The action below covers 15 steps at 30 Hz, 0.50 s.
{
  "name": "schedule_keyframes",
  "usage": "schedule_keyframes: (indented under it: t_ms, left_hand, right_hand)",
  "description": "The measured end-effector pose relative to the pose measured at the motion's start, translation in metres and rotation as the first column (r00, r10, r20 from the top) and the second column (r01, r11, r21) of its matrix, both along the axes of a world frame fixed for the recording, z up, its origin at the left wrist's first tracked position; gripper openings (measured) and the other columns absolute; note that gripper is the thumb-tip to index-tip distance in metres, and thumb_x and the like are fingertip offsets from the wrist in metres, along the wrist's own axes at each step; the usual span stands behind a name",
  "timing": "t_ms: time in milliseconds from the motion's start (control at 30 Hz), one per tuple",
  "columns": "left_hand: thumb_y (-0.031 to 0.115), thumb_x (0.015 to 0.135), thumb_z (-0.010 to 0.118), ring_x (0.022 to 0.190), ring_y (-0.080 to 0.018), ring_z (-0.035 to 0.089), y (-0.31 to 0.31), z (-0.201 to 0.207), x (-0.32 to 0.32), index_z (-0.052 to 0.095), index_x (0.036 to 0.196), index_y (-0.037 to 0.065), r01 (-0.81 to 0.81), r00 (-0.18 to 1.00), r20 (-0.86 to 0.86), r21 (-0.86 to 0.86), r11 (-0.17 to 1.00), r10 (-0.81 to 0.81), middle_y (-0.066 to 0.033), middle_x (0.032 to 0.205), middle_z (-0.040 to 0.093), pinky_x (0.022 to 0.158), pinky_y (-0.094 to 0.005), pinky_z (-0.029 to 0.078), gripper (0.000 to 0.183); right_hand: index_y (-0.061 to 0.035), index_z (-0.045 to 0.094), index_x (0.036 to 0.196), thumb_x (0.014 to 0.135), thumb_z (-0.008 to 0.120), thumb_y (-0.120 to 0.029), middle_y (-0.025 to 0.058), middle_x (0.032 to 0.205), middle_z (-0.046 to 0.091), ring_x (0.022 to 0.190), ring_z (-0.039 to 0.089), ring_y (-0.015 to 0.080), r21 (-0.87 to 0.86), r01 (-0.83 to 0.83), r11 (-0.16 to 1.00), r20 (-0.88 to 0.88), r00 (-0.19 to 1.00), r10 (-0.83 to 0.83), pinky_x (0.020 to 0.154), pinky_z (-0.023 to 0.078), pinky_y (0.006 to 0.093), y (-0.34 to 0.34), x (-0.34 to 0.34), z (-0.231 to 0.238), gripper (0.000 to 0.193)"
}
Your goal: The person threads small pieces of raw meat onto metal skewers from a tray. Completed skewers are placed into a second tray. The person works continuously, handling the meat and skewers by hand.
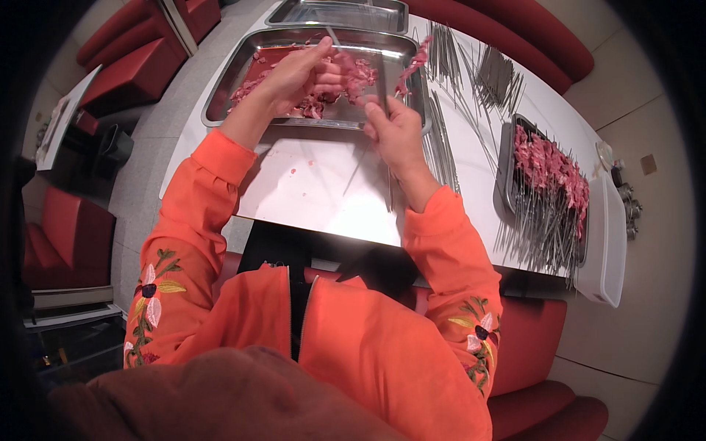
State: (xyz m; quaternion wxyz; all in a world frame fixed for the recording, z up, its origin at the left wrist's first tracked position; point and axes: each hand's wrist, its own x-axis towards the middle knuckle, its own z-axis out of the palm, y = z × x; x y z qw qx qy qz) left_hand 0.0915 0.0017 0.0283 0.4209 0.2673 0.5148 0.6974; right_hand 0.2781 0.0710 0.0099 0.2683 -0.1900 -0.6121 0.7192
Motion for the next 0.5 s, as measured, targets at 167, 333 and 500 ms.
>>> schedule_keyframes:
  t_ms: [167, 333, 500]
  left_hand:
    - [0.022, 0.078, 0.064, 0.079, -0.0304, 0.062, 0.033, -0.039, -0.019, 0.067, 0.096, 0.009, -0.141, 0.107, -0.982, -0.169, 0.975, -0.155, -0.0141, 0.082, 0.063, 0.071, -0.0391, 0.048, 0.022]
    - [0.017, 0.075, 0.066, 0.077, -0.0313, 0.061, 0.046, -0.038, -0.016, 0.068, 0.092, 0.006, -0.107, -0.168, -0.936, -0.293, 0.950, -0.308, -0.0151, 0.080, 0.063, 0.069, -0.0404, 0.048, 0.020]
    - [0.024, 0.083, 0.064, 0.073, -0.0163, 0.061, 0.025, -0.015, -0.045, 0.068, 0.091, 0.004, -0.032, 0.433, -0.873, -0.264, 0.964, -0.224, -0.0063, 0.088, 0.067, 0.066, -0.0260, 0.047, 0.022]
  right_hand:
    - [0.0009, 0.058, 0.101, 0.091, 0.051, -0.010, -0.0054, 0.063, 0.043, 0.049, 0.038, 0.0017, -0.014, 0.012, 1.000, -0.018, 1.000, -0.013, 0.037, 0.024, 0.0174, 0.008, 0.002, 0.002, 0.017]
    - [0.0008, 0.058, 0.101, 0.091, 0.051, -0.011, -0.0055, 0.063, 0.043, 0.049, 0.039, 0.0016, -0.003, 0.020, 1.000, -0.004, 1.000, -0.020, 0.037, 0.024, 0.0176, 0.009, 0.002, 0.002, 0.017]
    - [-0.0012, 0.058, 0.107, 0.092, 0.050, -0.016, -0.0061, 0.059, 0.041, 0.045, 0.031, 0.0007, 0.020, 0.024, 1.000, 0.037, 0.999, -0.025, 0.037, 0.021, 0.0168, 0.009, 0.001, 0.001, 0.022]
